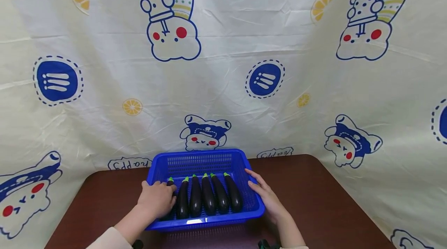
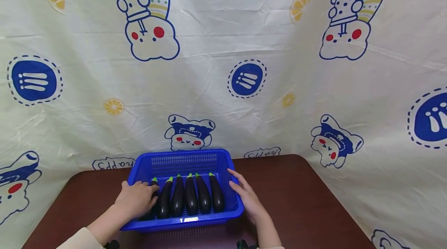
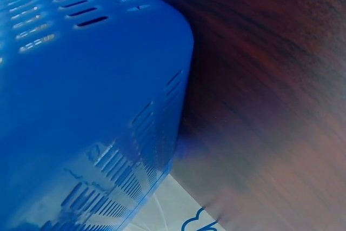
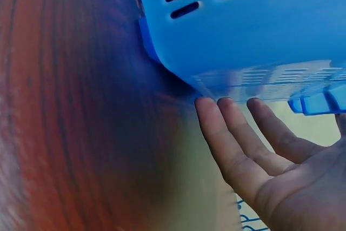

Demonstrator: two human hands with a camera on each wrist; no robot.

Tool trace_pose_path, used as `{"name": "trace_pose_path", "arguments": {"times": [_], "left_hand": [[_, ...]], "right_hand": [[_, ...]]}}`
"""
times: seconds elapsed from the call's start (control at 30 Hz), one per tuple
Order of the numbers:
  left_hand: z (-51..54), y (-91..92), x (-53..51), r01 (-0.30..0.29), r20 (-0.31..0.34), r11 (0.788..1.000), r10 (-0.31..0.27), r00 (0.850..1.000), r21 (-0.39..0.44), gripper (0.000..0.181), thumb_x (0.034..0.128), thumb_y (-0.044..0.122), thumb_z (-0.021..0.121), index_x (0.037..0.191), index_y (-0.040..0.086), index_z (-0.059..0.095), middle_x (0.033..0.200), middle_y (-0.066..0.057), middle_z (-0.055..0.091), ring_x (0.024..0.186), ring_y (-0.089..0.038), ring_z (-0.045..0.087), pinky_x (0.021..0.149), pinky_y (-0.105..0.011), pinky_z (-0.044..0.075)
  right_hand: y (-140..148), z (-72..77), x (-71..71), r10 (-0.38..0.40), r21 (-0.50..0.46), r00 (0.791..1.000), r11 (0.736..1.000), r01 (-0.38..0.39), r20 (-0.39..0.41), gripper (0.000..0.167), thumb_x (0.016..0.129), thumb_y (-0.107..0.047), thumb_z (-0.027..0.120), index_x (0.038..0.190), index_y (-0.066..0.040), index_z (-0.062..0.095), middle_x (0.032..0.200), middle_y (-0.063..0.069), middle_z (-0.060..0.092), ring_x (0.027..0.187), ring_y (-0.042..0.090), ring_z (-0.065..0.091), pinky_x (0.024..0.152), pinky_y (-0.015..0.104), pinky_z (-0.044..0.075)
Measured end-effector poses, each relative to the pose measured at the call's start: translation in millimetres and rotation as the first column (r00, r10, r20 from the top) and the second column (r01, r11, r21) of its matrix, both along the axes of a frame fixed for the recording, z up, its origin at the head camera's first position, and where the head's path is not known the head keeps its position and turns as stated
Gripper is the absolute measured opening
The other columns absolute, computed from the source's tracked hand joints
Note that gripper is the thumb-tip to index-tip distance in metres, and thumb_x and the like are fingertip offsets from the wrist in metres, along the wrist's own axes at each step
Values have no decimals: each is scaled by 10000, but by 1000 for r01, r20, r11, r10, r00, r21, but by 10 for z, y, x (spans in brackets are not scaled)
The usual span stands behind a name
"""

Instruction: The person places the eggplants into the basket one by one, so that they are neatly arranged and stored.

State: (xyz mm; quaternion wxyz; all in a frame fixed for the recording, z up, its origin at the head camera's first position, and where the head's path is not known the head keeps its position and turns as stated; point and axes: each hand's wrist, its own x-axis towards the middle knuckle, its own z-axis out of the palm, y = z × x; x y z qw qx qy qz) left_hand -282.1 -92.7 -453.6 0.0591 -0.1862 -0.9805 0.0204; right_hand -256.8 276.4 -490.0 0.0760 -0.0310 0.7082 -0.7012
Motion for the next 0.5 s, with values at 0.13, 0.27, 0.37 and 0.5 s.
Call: {"name": "trace_pose_path", "arguments": {"times": [0.13,0.27,0.37,0.5], "left_hand": [[-13,-36,-23,-33,30,997,31,999,72,341,957,331,695,1258,178,738,1228,-120,731,1100,-339,683,904,-724,429],[-2,-59,-53,-40,34,988,35,999,150,341,966,282,685,1277,150,725,1304,-154,690,1146,-384,657,891,-728,440],[34,-41,-73,-31,40,978,23,999,207,340,977,276,670,1293,158,715,1315,-145,673,1158,-389,628,886,-726,453],[83,28,-117,-7,49,958,-8,999,287,339,978,288,670,1300,185,706,1302,-101,655,1167,-366,591,865,-689,473]], "right_hand": [[12,25,-82,-2,106,1000,994,4,-21,552,1067,-403,546,1589,-298,402,1595,219,414,1250,365,630,917,475,591],[44,113,-138,-1,260,998,966,17,-63,548,1042,-398,600,1559,-274,466,1541,258,466,1174,326,676,859,470,612],[96,208,-147,26,336,995,942,7,-94,560,1044,-363,608,1565,-219,459,1532,275,461,1172,333,676,836,468,618],[202,326,-135,60,409,990,913,-3,-127,586,1052,-318,604,1580,-142,421,1532,285,459,1189,367,666,838,477,617]]}}
